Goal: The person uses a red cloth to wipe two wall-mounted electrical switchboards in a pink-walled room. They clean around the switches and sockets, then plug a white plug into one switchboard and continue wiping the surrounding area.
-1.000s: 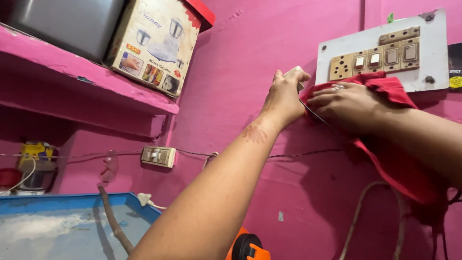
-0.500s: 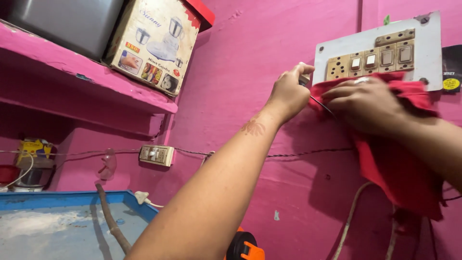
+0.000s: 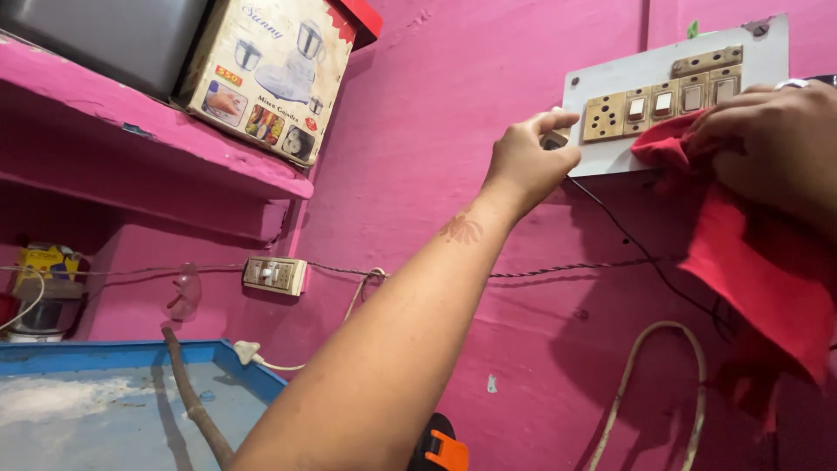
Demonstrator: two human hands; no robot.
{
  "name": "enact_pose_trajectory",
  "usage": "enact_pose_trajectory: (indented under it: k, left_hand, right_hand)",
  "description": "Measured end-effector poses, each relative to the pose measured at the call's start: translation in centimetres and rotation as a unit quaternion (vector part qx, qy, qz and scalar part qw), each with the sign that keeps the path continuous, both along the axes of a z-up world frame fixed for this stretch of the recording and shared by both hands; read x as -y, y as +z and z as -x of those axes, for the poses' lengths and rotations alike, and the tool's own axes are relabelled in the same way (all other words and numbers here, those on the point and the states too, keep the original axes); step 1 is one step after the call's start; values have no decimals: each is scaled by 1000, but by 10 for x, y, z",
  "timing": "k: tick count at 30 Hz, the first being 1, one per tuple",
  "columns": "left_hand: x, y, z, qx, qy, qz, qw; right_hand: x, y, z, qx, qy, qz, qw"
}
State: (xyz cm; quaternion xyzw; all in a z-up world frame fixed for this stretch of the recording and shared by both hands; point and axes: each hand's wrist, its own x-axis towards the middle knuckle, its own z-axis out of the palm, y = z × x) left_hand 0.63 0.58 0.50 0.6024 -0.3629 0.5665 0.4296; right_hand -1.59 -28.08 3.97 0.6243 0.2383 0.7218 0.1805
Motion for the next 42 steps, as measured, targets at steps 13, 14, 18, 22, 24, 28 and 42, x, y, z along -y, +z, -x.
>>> enact_pose_trajectory:
  k: [13, 14, 18, 22, 24, 28, 42]
  left_hand:
    - [17, 5, -10, 9, 44, -2, 999]
    - [18, 6, -12, -4, 51, -1, 999]
    - [20, 2, -5, -25, 60, -2, 998]
    - [23, -1, -8, -37, 52, 0, 998]
    - [26, -1, -10, -41, 50, 3, 998]
    - [31, 1, -22, -30, 47, 5, 998]
    - [36, 3, -25, -12, 75, 17, 997]
  right_hand:
    - [14, 0, -19, 74, 102, -90, 988]
    - [5, -1, -8, 98, 101, -103, 985]
    - [3, 20, -28, -25, 394, -180, 901]
    - [4, 11, -20, 71, 259, -30, 963]
    - [-6, 1, -13, 201, 3, -57, 978]
    - [-17, -16, 3, 150, -5, -64, 987]
    - [-27, -8, 6, 281, -139, -3, 949]
